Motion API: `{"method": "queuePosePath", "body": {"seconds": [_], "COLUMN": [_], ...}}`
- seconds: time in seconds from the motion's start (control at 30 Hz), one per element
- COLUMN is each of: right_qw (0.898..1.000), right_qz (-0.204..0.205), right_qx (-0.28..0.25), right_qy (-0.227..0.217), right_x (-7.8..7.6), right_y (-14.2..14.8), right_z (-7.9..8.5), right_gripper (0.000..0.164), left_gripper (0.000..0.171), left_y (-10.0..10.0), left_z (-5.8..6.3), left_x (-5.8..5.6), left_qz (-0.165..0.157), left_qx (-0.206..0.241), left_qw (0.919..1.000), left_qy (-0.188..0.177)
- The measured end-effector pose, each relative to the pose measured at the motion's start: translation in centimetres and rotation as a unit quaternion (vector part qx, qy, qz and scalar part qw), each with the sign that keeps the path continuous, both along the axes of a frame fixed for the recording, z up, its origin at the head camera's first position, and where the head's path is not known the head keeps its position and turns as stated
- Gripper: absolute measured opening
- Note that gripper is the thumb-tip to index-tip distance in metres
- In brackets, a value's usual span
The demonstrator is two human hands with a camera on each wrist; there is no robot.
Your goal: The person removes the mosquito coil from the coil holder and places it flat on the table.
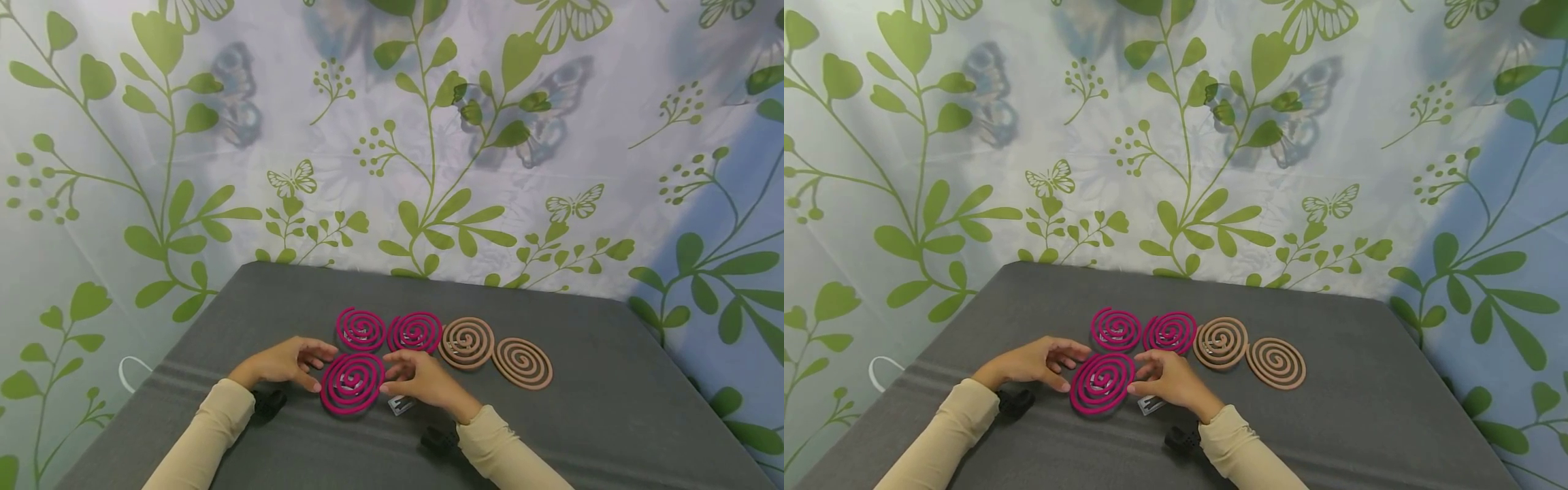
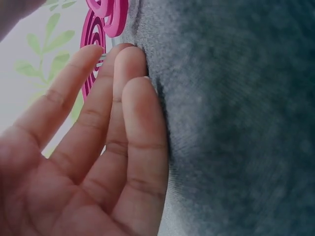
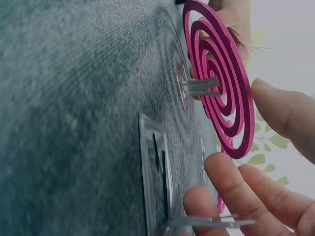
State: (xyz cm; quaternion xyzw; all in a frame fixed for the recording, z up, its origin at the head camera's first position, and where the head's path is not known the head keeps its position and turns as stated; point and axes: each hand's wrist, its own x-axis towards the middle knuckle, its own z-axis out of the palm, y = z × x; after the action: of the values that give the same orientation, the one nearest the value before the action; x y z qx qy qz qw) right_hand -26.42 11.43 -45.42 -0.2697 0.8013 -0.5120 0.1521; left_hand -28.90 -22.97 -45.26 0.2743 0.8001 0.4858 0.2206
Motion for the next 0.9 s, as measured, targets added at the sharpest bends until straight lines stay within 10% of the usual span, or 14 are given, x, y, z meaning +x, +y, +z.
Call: {"method": "queuePosePath", "body": {"seconds": [0.9], "right_qw": [1.000], "right_qz": [-0.009], "right_qx": [-0.011], "right_qy": [-0.001], "right_x": [0.08], "right_y": [-0.93], "right_z": [-0.06], "right_gripper": [0.058], "left_gripper": [0.078], "left_y": [-0.02], "left_z": [-0.03], "left_x": [-0.10], "left_qz": [-0.014], "left_qx": [0.016], "left_qw": [0.9997], "left_qy": [-0.014]}}
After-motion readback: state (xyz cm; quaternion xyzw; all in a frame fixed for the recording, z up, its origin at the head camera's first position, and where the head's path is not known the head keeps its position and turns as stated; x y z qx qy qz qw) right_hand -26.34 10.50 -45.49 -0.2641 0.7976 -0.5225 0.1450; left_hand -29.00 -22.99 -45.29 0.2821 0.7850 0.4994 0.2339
